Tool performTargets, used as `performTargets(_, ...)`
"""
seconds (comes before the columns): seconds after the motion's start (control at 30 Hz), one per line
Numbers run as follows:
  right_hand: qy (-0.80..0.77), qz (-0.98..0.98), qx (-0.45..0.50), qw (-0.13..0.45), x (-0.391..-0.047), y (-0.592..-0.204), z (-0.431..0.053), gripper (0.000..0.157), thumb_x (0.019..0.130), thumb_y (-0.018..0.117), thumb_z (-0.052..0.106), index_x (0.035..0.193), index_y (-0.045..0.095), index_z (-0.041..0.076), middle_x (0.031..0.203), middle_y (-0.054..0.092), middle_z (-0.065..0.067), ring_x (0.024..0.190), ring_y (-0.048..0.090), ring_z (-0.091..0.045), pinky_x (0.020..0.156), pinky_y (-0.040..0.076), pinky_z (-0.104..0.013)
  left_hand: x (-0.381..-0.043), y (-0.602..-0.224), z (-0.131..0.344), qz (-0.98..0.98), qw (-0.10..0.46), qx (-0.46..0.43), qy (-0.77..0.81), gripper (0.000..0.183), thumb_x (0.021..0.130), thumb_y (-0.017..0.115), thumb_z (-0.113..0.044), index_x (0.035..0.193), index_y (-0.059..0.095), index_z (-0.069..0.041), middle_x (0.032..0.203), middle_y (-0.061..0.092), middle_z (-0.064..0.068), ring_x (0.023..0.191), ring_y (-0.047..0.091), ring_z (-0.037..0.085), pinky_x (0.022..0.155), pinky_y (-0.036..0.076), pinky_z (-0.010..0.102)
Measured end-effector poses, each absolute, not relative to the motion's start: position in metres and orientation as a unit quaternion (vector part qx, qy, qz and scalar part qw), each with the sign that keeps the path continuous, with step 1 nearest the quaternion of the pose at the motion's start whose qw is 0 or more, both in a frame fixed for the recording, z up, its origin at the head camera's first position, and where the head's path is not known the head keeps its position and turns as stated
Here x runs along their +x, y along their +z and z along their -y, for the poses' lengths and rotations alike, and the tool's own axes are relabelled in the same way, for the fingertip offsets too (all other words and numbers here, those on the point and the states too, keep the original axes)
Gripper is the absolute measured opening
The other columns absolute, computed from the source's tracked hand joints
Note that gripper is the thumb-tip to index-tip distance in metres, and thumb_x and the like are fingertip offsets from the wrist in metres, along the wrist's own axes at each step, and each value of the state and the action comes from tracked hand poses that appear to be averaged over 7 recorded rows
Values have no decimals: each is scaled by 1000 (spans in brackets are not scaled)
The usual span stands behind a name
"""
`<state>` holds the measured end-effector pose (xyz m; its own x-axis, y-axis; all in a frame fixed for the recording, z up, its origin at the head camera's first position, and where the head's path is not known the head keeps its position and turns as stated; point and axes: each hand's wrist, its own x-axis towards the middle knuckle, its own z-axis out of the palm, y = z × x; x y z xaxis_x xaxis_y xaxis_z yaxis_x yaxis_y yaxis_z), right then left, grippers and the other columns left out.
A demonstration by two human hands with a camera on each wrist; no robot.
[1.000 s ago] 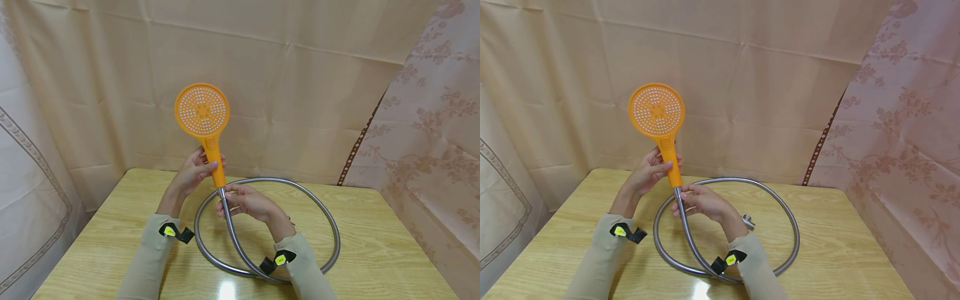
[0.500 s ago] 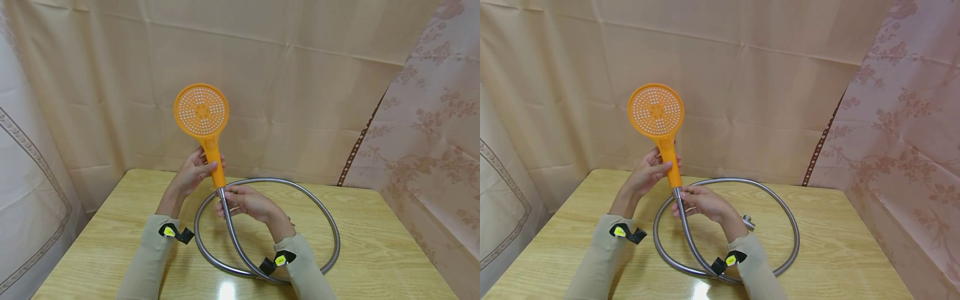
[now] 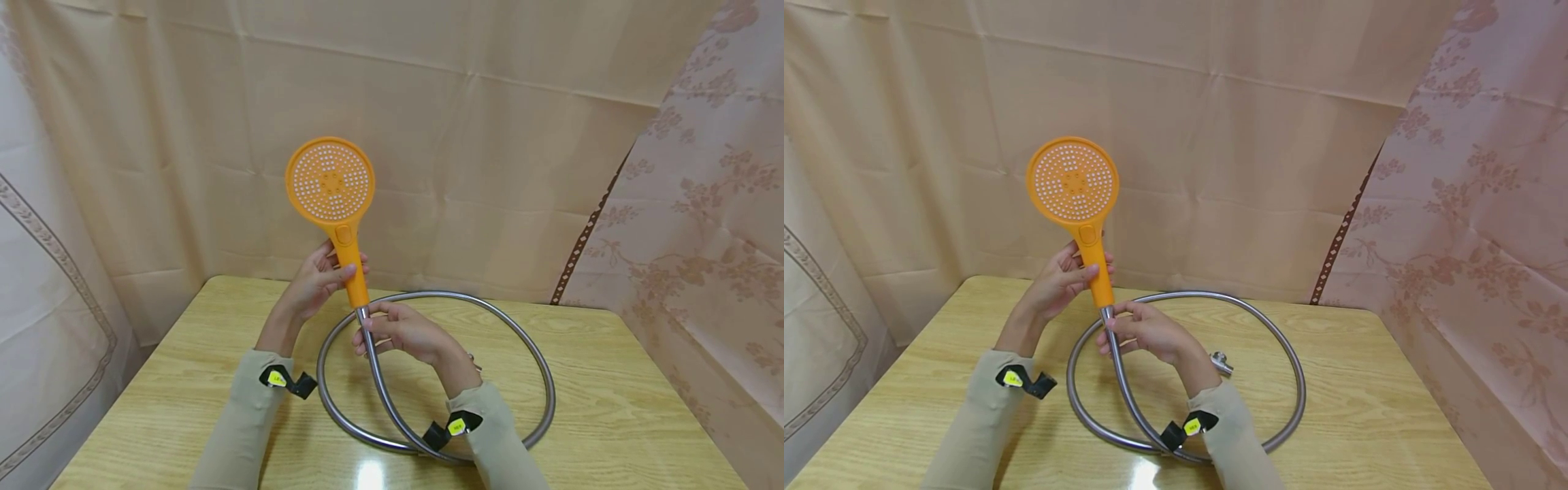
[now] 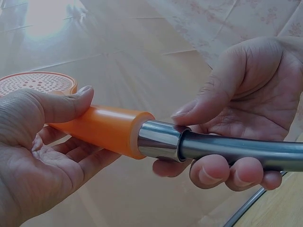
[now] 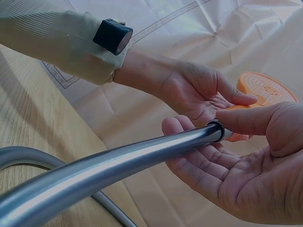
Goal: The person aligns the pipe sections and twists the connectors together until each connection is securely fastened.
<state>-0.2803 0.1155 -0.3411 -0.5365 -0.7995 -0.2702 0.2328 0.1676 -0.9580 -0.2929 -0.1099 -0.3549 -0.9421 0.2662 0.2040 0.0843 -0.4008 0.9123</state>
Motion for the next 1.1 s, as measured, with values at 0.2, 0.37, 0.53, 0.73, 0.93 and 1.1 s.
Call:
performTargets(0.2,-604,-639,-217,425,-279,-341,-115,15,108,47,13,121,50,6,95,75,-3,89,74,-17,88,59,-42,-293,-356,110,-544,56,161,821,61,101,51,6,156,29,-9,115,66,1,107,70,15,97,57,34)
performTargets(0.37,-601,-641,-221,423,-279,-341,-114,14,109,46,14,120,50,6,95,75,-3,88,74,-18,89,59,-42,-292,-355,110,-543,58,159,823,60,101,50,7,155,30,-8,115,65,2,107,70,16,97,57,34)
performTargets(0.53,-600,-638,-229,425,-279,-342,-113,14,109,45,15,118,52,6,96,75,-3,89,74,-17,89,59,-43,-292,-355,111,-542,57,160,823,60,101,50,8,155,30,-8,115,65,2,107,70,15,96,57,33)
performTargets(0.73,-603,-631,-235,428,-281,-344,-113,15,110,43,15,117,53,6,96,75,-2,89,74,-17,90,59,-43,-293,-356,112,-541,57,161,823,59,101,50,7,154,31,-9,115,65,3,106,70,15,96,57,33)
performTargets(0.93,-608,-622,-236,434,-282,-345,-113,17,111,40,13,118,54,6,97,75,-2,91,74,-16,89,59,-40,-293,-355,112,-538,59,163,825,58,101,49,7,154,32,-9,114,66,2,107,69,16,97,57,33)
performTargets(1.1,-609,-615,-240,439,-282,-344,-113,20,111,38,12,119,54,6,98,75,-1,92,73,-16,90,59,-39,-293,-356,113,-543,59,164,821,59,101,49,7,155,29,-7,114,66,1,108,69,17,98,56,33)
